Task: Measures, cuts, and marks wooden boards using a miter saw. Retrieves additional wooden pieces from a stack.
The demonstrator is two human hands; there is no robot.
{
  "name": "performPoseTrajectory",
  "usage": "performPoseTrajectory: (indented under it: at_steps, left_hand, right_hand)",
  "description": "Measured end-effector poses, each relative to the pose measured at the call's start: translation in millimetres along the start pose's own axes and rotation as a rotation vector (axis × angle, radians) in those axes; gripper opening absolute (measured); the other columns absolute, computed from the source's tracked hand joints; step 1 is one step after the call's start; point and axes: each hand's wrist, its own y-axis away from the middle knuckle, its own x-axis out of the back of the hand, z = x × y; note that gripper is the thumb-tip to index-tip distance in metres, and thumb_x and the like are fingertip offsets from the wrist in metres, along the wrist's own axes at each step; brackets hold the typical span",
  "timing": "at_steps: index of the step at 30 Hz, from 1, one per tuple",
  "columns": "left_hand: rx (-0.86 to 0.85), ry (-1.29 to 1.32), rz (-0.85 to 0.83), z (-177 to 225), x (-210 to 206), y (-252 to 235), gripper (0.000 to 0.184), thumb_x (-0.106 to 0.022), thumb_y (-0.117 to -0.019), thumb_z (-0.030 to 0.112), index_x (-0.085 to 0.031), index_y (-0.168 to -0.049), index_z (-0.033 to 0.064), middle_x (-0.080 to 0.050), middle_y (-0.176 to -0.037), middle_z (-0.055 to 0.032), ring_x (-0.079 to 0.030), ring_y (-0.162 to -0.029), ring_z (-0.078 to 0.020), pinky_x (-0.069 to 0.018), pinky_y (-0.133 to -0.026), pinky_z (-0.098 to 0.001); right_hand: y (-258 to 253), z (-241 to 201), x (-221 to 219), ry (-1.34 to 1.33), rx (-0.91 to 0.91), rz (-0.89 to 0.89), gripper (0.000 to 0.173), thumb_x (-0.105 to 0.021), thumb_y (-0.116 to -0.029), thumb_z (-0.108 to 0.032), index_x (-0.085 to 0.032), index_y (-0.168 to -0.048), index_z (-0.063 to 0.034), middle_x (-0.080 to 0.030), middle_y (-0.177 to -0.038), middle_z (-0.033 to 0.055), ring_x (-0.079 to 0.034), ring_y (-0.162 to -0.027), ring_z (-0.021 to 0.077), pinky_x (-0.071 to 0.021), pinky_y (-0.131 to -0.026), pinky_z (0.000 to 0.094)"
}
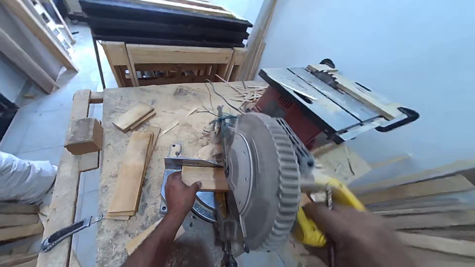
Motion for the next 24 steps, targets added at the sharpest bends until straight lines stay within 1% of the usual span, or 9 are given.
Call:
performPoseTrajectory:
  at_steps: [2,4,6,7,10,13,16,20,24]
  left_hand:
    - [-0.020,0.007,-0.018,0.9,2.6,5.1,0.058,-0.087,-0.0799,0.033,-0.068,-0.126,0.0039,-0.060,-0.135,-0.0186,-0.061,-0.121,-0.0336,-0.0500,-0.104,-0.0537]
    - [-0.040,0.006,-0.049,4.3,6.7,13.0,0.058,-0.086,-0.0792,0.032,-0.068,-0.126,0.0029,-0.063,-0.132,-0.0195,-0.062,-0.121,-0.0326,-0.0498,-0.105,-0.0525]
    - [-0.097,-0.018,-0.059,4.4,10.0,17.3,0.076,-0.090,-0.0727,0.034,-0.061,-0.135,0.0019,-0.061,-0.134,-0.0221,-0.059,-0.124,-0.0345,-0.0489,-0.106,-0.0533]
    - [-0.131,-0.060,-0.096,4.9,13.9,16.8,0.094,-0.092,-0.0698,0.036,-0.050,-0.146,0.0014,-0.053,-0.144,-0.0251,-0.054,-0.131,-0.0376,-0.0459,-0.110,-0.0543]
    - [-0.253,-0.360,-0.280,14.4,23.1,-1.8,0.119,-0.095,-0.0645,0.044,-0.031,-0.160,0.0123,-0.036,-0.158,-0.0238,-0.048,-0.138,-0.0415,-0.0465,-0.109,-0.0577]
    - [-0.329,-0.605,-0.398,21.6,23.8,-13.9,0.112,-0.092,-0.0654,0.047,-0.035,-0.158,0.0193,-0.048,-0.150,-0.0172,-0.058,-0.127,-0.0364,-0.0522,-0.101,-0.0566]
    - [-0.331,-0.626,-0.435,14.4,40.7,1.0,0.093,-0.088,-0.0693,0.050,-0.051,-0.148,0.0180,-0.053,-0.144,-0.0127,-0.060,-0.124,-0.0305,-0.0533,-0.101,-0.0526]
    - [-0.357,-0.504,-0.415,-49.2,83.8,52.4,0.095,-0.091,-0.0652,0.052,-0.055,-0.144,0.0139,-0.056,-0.143,-0.0150,-0.057,-0.129,-0.0309,-0.0501,-0.106,-0.0514]
    - [-0.237,-0.392,-0.395,-110.5,124.9,91.5,0.091,-0.096,-0.0654,0.034,-0.058,-0.141,0.0021,-0.054,-0.144,-0.0255,-0.055,-0.132,-0.0392,-0.0462,-0.110,-0.0539]
  right_hand:
    - [-11.8,22.6,20.1,-0.017,-0.003,0.291,0.036,-0.074,-0.0849,-0.043,-0.074,-0.111,-0.0179,-0.073,-0.086,0.0062,-0.070,-0.071,0.0240,-0.0547,-0.055,0.0466]
    - [-22.9,44.0,25.1,-0.079,-0.073,0.616,0.042,-0.078,-0.0876,-0.034,-0.070,-0.122,-0.0121,-0.073,-0.114,0.0131,-0.070,-0.103,0.0284,-0.0561,-0.087,0.0518]
    - [-27.9,61.9,3.7,-0.189,-0.180,0.865,0.044,-0.076,-0.0923,-0.022,-0.063,-0.130,-0.0022,-0.062,-0.139,0.0208,-0.058,-0.132,0.0330,-0.0498,-0.110,0.0516]
    - [-22.7,64.4,-21.3,-0.238,-0.320,0.885,0.044,-0.071,-0.0956,-0.022,-0.060,-0.132,-0.0002,-0.057,-0.145,0.0210,-0.056,-0.136,0.0303,-0.0499,-0.111,0.0481]
    - [-3.4,60.1,-129.0,-0.484,-0.776,0.319,0.064,-0.069,-0.0959,-0.041,-0.052,-0.148,-0.0084,-0.050,-0.152,0.0201,-0.057,-0.132,0.0348,-0.0507,-0.106,0.0557]
    - [1.0,65.7,-226.3,-0.529,-0.749,-0.143,0.077,-0.075,-0.0857,-0.057,-0.054,-0.148,-0.0165,-0.035,-0.164,0.0167,-0.047,-0.142,0.0361,-0.0454,-0.112,0.0552]
    - [10.4,68.5,-264.9,-0.444,-0.679,-0.106,0.073,-0.075,-0.0834,-0.062,-0.061,-0.143,-0.0214,-0.042,-0.161,0.0163,-0.049,-0.140,0.0383,-0.0447,-0.111,0.0582]
    - [18.7,59.8,-262.4,-0.431,-0.644,-0.046,0.067,-0.070,-0.0858,-0.064,-0.067,-0.137,-0.0217,-0.042,-0.161,0.0143,-0.051,-0.137,0.0400,-0.0463,-0.108,0.0585]
    - [2.7,11.6,-229.1,-0.518,-0.550,-0.177,0.058,-0.064,-0.0924,-0.059,-0.068,-0.136,-0.0203,-0.047,-0.157,0.0188,-0.042,-0.146,0.0401,-0.0355,-0.118,0.0585]
